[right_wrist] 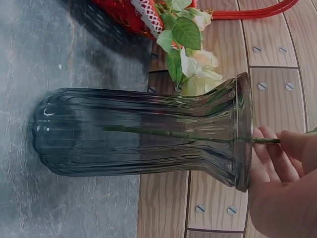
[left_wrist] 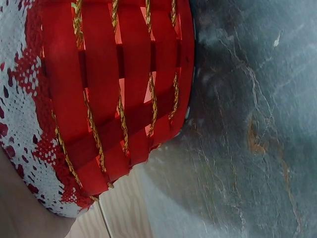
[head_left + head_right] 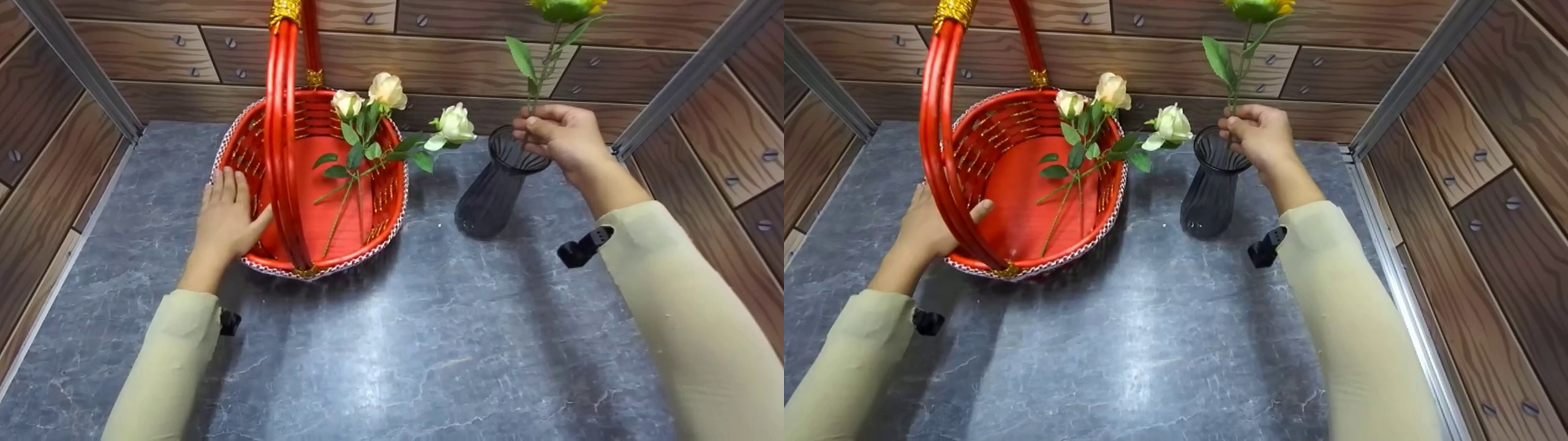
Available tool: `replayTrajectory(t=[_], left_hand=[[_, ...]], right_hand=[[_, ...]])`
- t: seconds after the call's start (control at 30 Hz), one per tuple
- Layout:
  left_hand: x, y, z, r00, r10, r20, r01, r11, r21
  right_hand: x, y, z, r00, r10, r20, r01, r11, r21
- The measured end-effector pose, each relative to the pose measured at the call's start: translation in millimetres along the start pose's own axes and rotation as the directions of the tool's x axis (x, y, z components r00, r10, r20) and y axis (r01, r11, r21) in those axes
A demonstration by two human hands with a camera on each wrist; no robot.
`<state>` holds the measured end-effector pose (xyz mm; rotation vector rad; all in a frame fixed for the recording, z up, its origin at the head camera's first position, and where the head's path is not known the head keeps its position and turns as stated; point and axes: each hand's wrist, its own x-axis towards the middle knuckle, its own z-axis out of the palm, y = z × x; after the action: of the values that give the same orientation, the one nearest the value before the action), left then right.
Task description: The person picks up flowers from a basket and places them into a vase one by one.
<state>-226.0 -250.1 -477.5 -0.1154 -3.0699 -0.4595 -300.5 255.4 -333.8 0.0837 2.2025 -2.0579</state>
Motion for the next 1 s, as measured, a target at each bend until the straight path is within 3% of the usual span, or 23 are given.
replayTrajectory(t=[0.23, 0.57, 1.0], left_hand=[[1.0, -0.1, -0.4, 1.0, -0.009, 0.002, 0.009, 1.0, 0.002], [0.5, -0.5, -0.1, 1.0, -0.008, 0.012, 0.008, 1.0, 0.015], [0.5, -0.4, -0.7, 1.0, -0.009, 0.02, 0.008, 1.0, 0.013]], right_hand=[[4.6, -8.7, -1.5, 0.997, 0.061, 0.046, -0.057, 0.996, -0.073], [5.6, -12.6, -3.3, 0.982, 0.163, 0.092, -0.159, 0.986, -0.052], [-13.9, -20.7, -9.8, 0.984, 0.142, 0.108, -0.141, 0.99, -0.015]])
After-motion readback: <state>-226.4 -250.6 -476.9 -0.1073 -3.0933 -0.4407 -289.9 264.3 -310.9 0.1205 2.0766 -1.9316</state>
